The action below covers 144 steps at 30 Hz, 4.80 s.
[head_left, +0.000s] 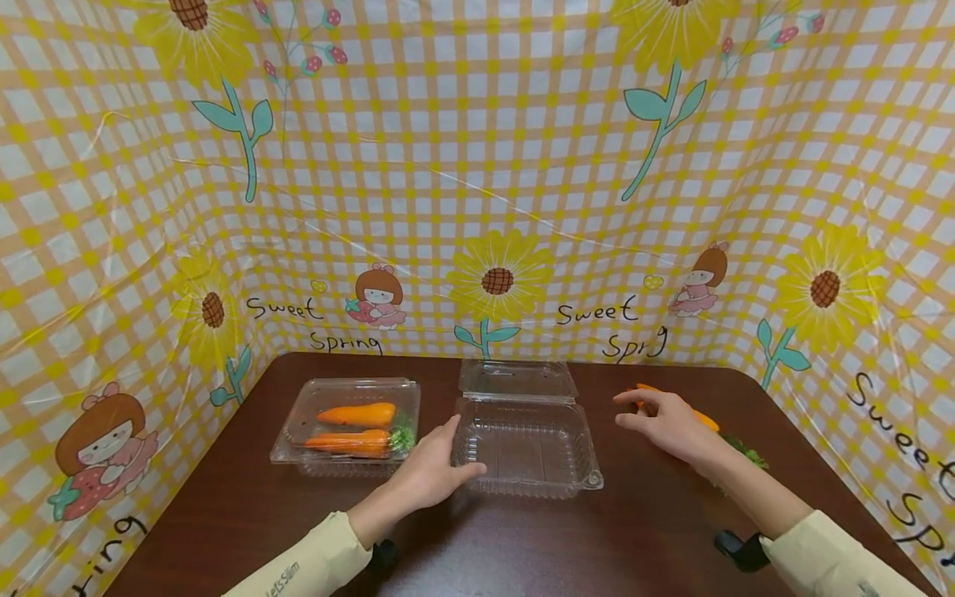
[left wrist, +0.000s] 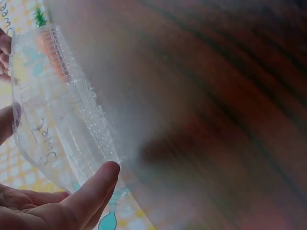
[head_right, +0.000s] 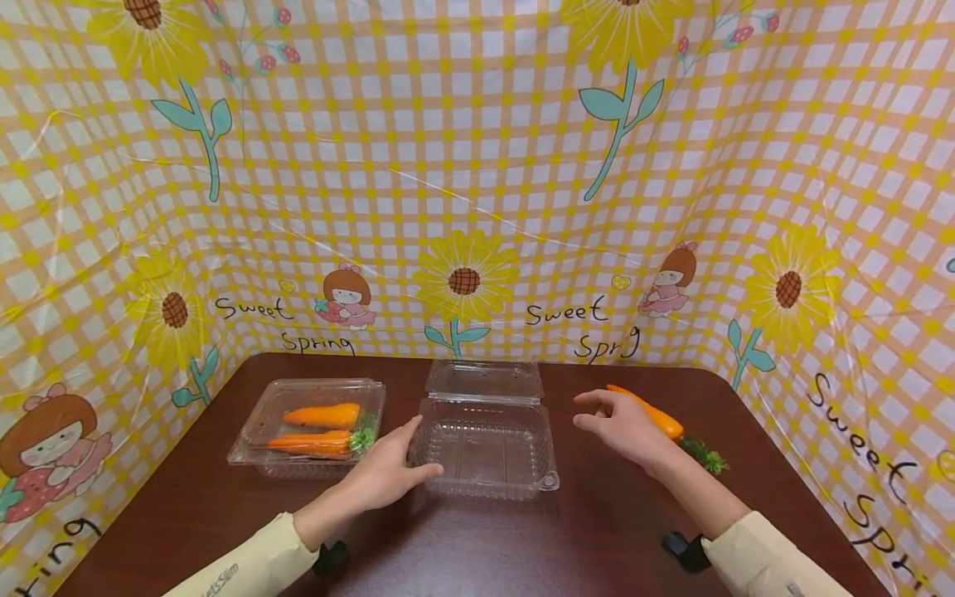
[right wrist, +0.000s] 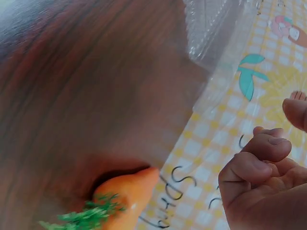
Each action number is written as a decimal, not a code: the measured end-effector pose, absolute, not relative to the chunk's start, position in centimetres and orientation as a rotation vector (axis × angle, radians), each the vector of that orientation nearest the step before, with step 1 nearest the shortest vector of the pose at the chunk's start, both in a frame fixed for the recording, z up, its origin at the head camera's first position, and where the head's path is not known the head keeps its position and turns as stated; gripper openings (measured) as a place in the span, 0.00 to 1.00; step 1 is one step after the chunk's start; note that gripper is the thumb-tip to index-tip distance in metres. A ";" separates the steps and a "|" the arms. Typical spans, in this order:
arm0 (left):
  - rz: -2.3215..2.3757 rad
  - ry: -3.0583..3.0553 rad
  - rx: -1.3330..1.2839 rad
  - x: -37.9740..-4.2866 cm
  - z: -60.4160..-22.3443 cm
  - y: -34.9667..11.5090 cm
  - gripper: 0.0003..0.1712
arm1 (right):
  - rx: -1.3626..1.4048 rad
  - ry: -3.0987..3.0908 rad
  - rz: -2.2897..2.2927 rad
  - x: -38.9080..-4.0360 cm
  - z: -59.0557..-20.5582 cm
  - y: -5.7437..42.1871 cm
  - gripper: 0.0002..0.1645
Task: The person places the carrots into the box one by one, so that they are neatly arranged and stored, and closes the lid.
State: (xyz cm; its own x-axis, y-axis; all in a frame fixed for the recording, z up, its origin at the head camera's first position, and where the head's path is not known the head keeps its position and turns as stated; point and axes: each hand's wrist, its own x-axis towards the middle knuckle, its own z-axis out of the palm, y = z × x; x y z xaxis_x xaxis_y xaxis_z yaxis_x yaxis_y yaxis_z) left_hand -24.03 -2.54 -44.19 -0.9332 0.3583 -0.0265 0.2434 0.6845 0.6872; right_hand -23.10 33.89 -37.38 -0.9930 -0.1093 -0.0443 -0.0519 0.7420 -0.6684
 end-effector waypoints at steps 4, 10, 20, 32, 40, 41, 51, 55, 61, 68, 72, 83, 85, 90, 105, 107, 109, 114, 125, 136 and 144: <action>1.081 2.737 0.509 -24.0 -44.2 -2.6 0.58 | -0.070 2.891 -1.017 -23.2 -37.9 35.3 0.35; 1.081 2.733 0.507 -24.2 -44.1 -2.6 0.61 | 0.048 2.890 -0.999 -23.1 -38.7 37.6 0.45; 1.048 2.745 0.494 -24.3 -44.3 -2.6 0.61 | 0.272 2.869 -1.008 -23.2 -40.8 40.3 0.55; 1.054 2.747 0.486 -24.2 -44.5 -2.4 0.60 | 0.243 2.918 -0.883 -24.0 -42.5 41.4 0.54; 1.040 2.752 0.483 -24.2 -44.5 -2.0 0.61 | 0.243 2.967 -0.807 -24.2 -42.2 41.7 0.45; 1.039 2.751 0.483 -24.2 -44.5 -2.0 0.61 | 0.239 2.974 -0.801 -24.2 -42.2 41.7 0.41; 1.021 2.745 0.495 -24.2 -44.7 -1.9 0.61 | 0.281 2.946 -0.836 -24.3 -42.5 41.9 0.26; 1.018 2.751 0.487 -24.3 -44.8 -1.9 0.61 | 0.275 2.933 -0.867 -24.4 -42.5 41.9 0.25; 1.018 2.752 0.484 -24.2 -44.7 -1.9 0.61 | 0.260 2.923 -0.904 -24.6 -42.6 41.8 0.24; 1.024 2.750 0.485 -24.2 -44.7 -2.0 0.60 | 0.183 2.912 -0.994 -24.4 -42.5 41.1 0.14; 1.023 2.749 0.484 -24.1 -44.6 -2.0 0.60 | 0.246 2.897 -0.991 -24.2 -41.2 40.7 0.25; 1.024 2.748 0.480 -24.2 -44.6 -2.0 0.60 | 0.159 2.864 -1.061 -24.7 -38.1 38.5 0.40; 1.023 2.751 0.482 -24.2 -44.6 -2.0 0.60 | 0.128 2.862 -1.063 -24.9 -37.6 37.8 0.41; 1.029 2.751 0.490 -24.2 -44.7 -2.1 0.60 | 0.046 2.836 -1.079 -25.3 -36.4 35.9 0.40; 1.030 2.760 0.488 -24.3 -44.9 -2.1 0.61 | -0.183 2.742 -1.044 -26.8 -35.5 30.9 0.32; 1.029 2.760 0.486 -24.3 -44.8 -2.1 0.61 | -0.220 2.735 -1.022 -27.1 -35.6 30.3 0.31; 1.026 2.758 0.484 -24.3 -44.7 -2.1 0.61 | -0.256 2.729 -1.010 -27.2 -35.6 29.8 0.30; 1.026 2.750 0.481 -24.3 -44.7 -2.1 0.61 | -0.315 2.708 -0.991 -27.6 -36.0 28.3 0.30; 1.025 2.747 0.493 -24.2 -44.7 -2.1 0.60 | -0.517 2.724 -0.822 -29.1 -38.1 25.8 0.26; 0.993 2.757 0.509 -24.1 -44.6 -2.1 0.60 | -0.528 2.850 -0.537 -30.0 -39.6 24.8 0.27; 0.972 2.765 0.503 -24.0 -44.4 -2.0 0.60 | -0.525 2.961 -0.173 -29.8 -40.6 23.9 0.17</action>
